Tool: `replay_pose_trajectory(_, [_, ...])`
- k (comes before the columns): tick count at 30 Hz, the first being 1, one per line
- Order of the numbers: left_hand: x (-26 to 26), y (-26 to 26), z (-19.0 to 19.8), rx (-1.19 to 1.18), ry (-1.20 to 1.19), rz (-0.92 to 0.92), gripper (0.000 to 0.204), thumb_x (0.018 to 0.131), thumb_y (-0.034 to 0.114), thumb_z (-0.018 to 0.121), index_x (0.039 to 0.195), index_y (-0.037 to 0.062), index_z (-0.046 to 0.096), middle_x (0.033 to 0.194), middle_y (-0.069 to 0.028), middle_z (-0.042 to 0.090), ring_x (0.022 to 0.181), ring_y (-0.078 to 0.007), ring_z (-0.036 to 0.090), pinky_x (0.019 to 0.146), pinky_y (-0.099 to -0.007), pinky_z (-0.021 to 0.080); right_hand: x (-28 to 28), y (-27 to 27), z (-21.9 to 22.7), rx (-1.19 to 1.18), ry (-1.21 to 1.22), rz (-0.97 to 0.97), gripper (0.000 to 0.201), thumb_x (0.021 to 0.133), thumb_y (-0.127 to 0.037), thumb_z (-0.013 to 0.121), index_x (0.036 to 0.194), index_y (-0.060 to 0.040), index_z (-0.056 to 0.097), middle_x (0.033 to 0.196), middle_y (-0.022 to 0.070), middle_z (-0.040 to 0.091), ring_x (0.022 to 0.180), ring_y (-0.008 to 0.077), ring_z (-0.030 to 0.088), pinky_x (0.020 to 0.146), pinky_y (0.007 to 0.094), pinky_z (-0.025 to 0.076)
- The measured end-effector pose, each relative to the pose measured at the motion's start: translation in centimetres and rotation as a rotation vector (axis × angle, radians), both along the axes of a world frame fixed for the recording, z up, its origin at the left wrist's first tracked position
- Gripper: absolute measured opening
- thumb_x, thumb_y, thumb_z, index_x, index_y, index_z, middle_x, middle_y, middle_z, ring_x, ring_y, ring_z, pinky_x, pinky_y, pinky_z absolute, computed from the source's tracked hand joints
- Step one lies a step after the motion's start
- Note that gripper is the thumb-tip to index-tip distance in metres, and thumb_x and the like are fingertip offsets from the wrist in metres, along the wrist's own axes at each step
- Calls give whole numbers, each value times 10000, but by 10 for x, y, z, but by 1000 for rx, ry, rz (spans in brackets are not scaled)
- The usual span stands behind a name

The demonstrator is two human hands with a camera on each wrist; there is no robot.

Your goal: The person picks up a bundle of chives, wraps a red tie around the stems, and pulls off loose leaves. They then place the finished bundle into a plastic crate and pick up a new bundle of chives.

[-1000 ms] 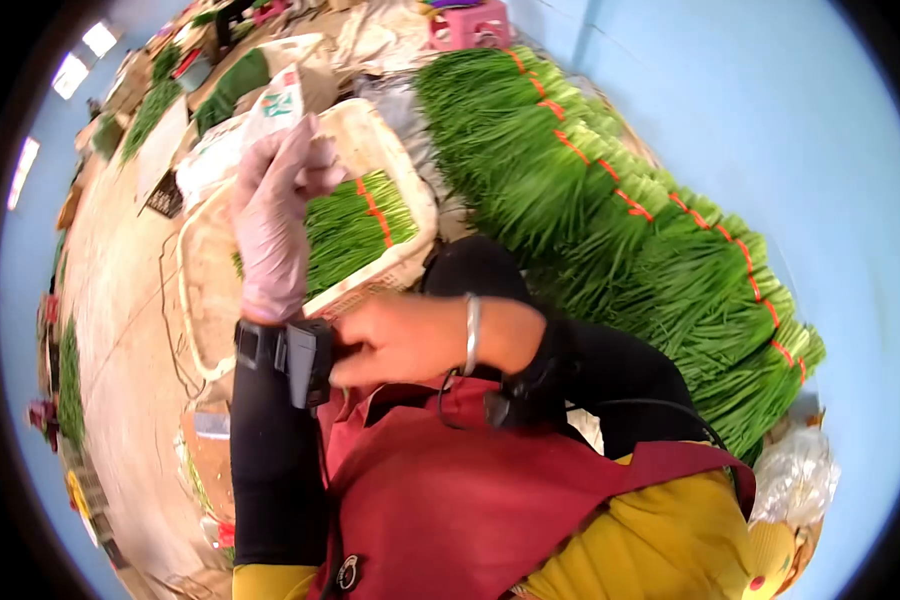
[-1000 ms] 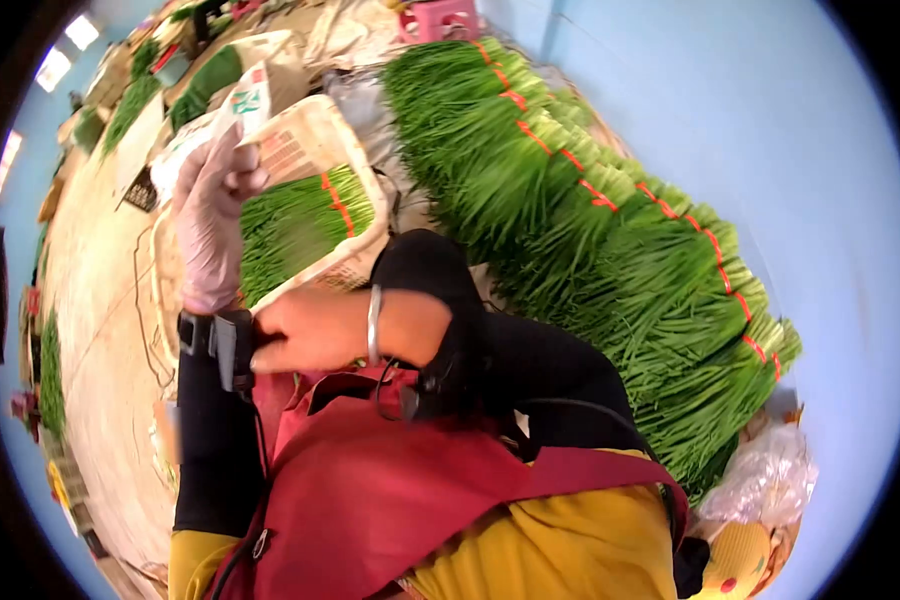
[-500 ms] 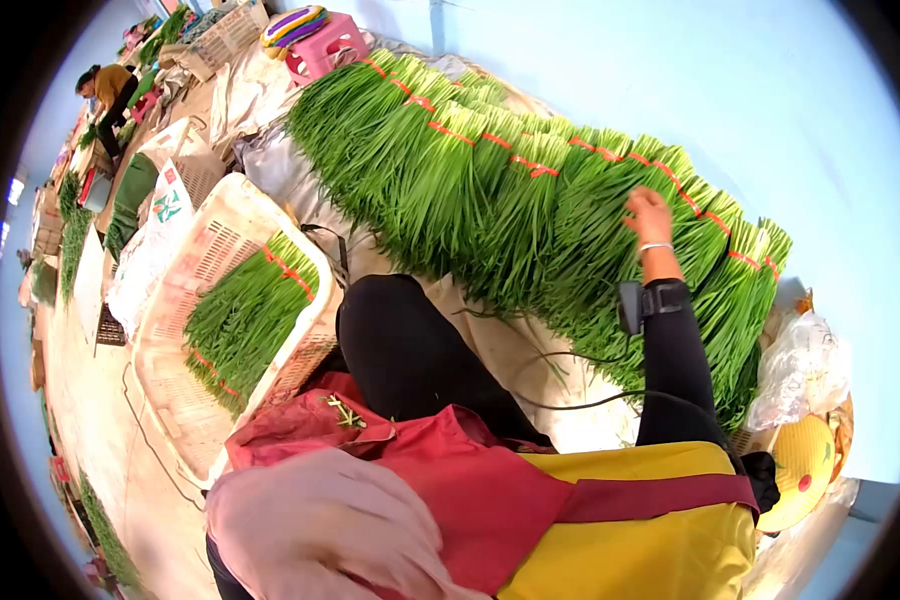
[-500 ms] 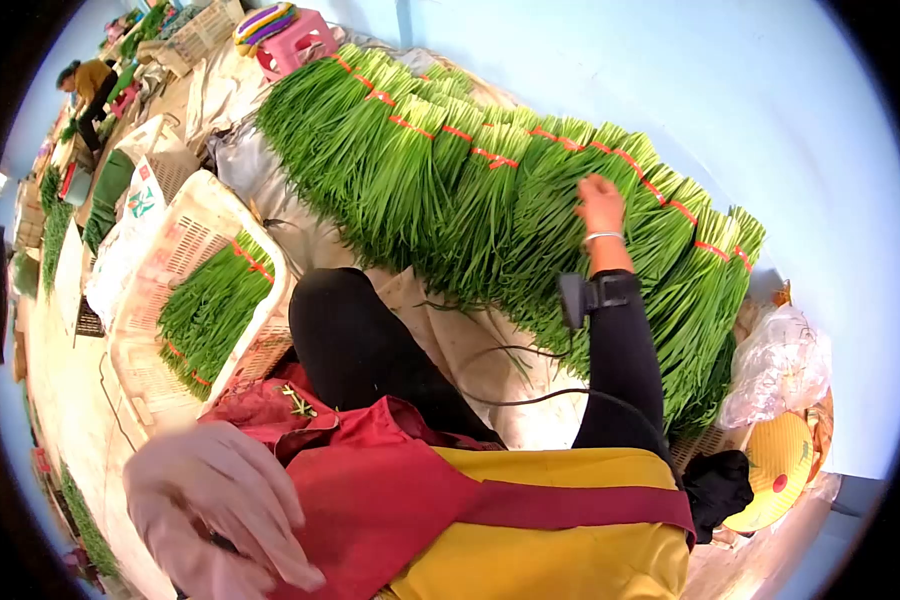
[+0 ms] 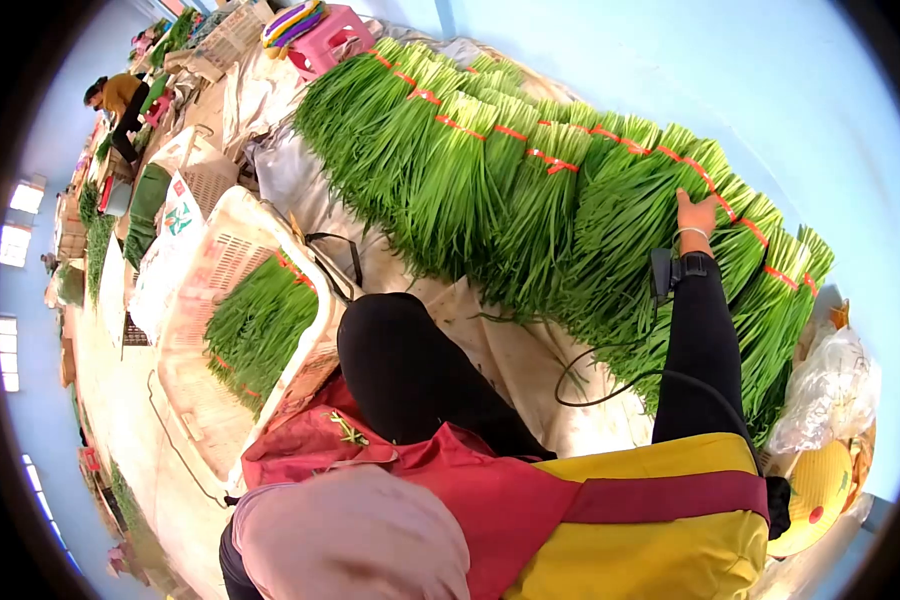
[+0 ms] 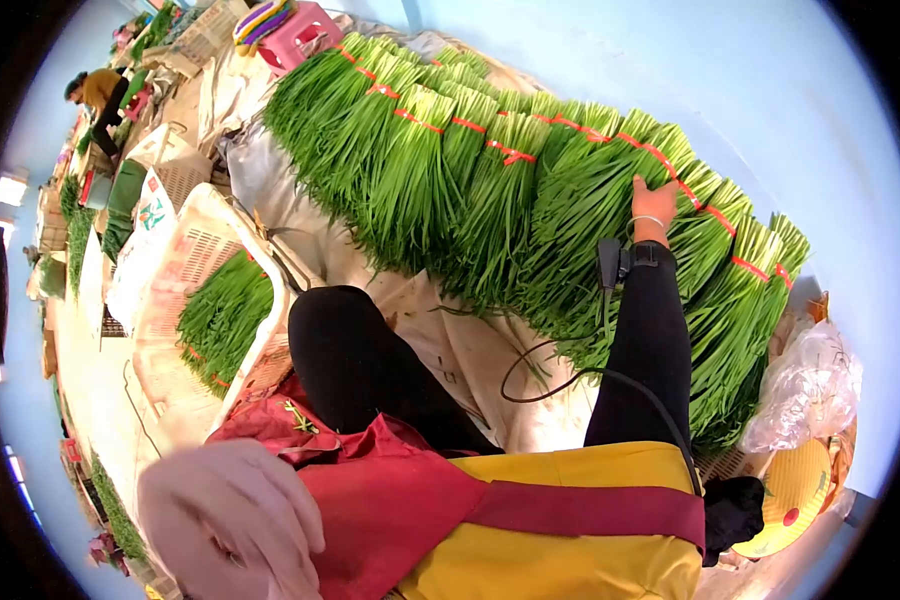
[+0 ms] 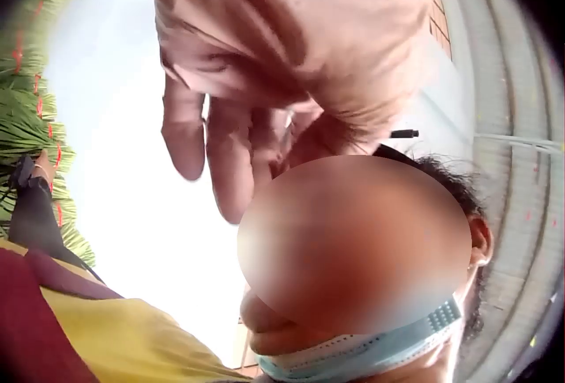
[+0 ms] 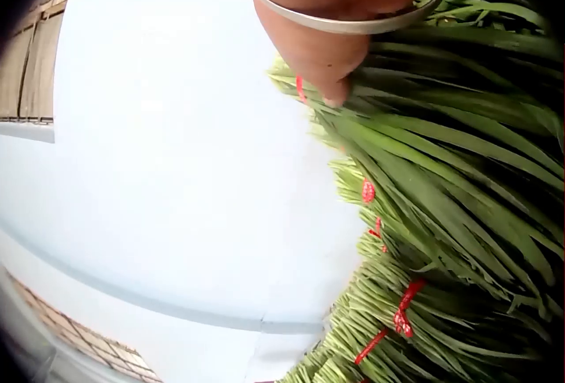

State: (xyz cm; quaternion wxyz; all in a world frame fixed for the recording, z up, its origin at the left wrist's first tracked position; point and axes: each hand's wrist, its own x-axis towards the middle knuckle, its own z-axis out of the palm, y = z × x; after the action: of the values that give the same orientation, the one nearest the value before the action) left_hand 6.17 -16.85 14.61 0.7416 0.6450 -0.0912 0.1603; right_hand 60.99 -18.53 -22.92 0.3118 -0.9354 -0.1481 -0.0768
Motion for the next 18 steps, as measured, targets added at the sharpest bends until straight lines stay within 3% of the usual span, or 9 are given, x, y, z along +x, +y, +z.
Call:
replay_pose_trajectory(1, [5, -48, -19, -87, -131, 671, 163, 875, 96, 644, 909, -49, 578, 734, -209, 632, 657, -299, 652, 568, -387, 560, -20, 4, 24, -140, 42, -46, 900, 786, -516, 694, 1416, 15, 331, 1334, 282, 488, 1220, 429, 489, 980, 505, 430])
replay_pose_trajectory(3, [16, -25, 12, -100, 153, 609, 370, 799, 128, 744, 1073, -38, 558, 823, -226, 634, 672, -258, 660, 537, -342, 560, -36, 12, 37, -298, 31, -105, 958, 759, -552, 709, 1417, -3, 281, 1299, 272, 498, 1222, 441, 470, 958, 555, 430])
replay_pose_trajectory(4, [30, -35, 12, -178, 178, 892, 642, 732, 176, 819, 1229, -43, 477, 956, -231, 625, 708, -255, 667, 568, -328, 575, -38, 11, 44, -276, 76, -69, 972, 738, -570, 718, 1405, 4, 306, 1287, 277, 508, 1202, 437, 489, 957, 539, 435])
replay_pose_trajectory(5, [42, -41, 15, -11, 206, 1038, 745, 769, 243, 797, 1335, -38, 402, 1083, -248, 597, 722, -249, 662, 600, -321, 588, -33, 12, 37, -253, 8, -71, 980, 716, -570, 735, 1394, 8, 325, 1266, 290, 519, 1192, 437, 499, 956, 529, 439])
replay_pose_trajectory(6, [51, -43, 20, 141, 210, 1066, 751, 765, 226, 790, 1345, -38, 390, 1089, -242, 596, 745, -250, 657, 628, -326, 576, -42, 13, 57, -272, 110, -78, 1012, 706, -566, 746, 1406, 21, 312, 1267, 315, 512, 1186, 446, 506, 961, 523, 442])
replay_pose_trajectory(8, [53, -42, 27, 421, 187, 981, 766, 758, 192, 776, 1364, -38, 367, 1102, -229, 594, 791, -251, 647, 684, -336, 553, -22, 10, 39, -256, 149, -58, 1058, 699, -578, 749, 1425, 32, 280, 1291, 321, 494, 1185, 454, 507, 964, 527, 444])
replay_pose_trajectory(11, [50, -44, 33, 729, 174, 843, 793, 747, 142, 755, 1392, -39, 332, 1122, -210, 591, 860, -252, 631, 767, -351, 518, -28, 11, 47, -265, 196, -53, 1096, 692, -589, 752, 1436, 49, 262, 1310, 323, 483, 1187, 466, 505, 972, 534, 441])
replay_pose_trajectory(16, [31, -45, 35, 987, 217, 763, 846, 729, 58, 721, 1440, -40, 274, 1155, -178, 586, 976, -254, 605, 907, -377, 459, -22, 5, 43, -207, 297, 17, 1078, 638, -565, 792, 1389, 61, 339, 1282, 316, 516, 1199, 463, 500, 1001, 476, 429])
replay_pose_trajectory(18, [19, -37, 28, 990, 271, 793, 870, 721, 24, 708, 1459, -41, 251, 1168, -165, 584, 1022, -255, 595, 962, -387, 435, -38, 5, 39, -159, 218, -12, 1070, 616, -525, 815, 1385, 58, 353, 1276, 316, 519, 1184, 451, 512, 991, 461, 436])
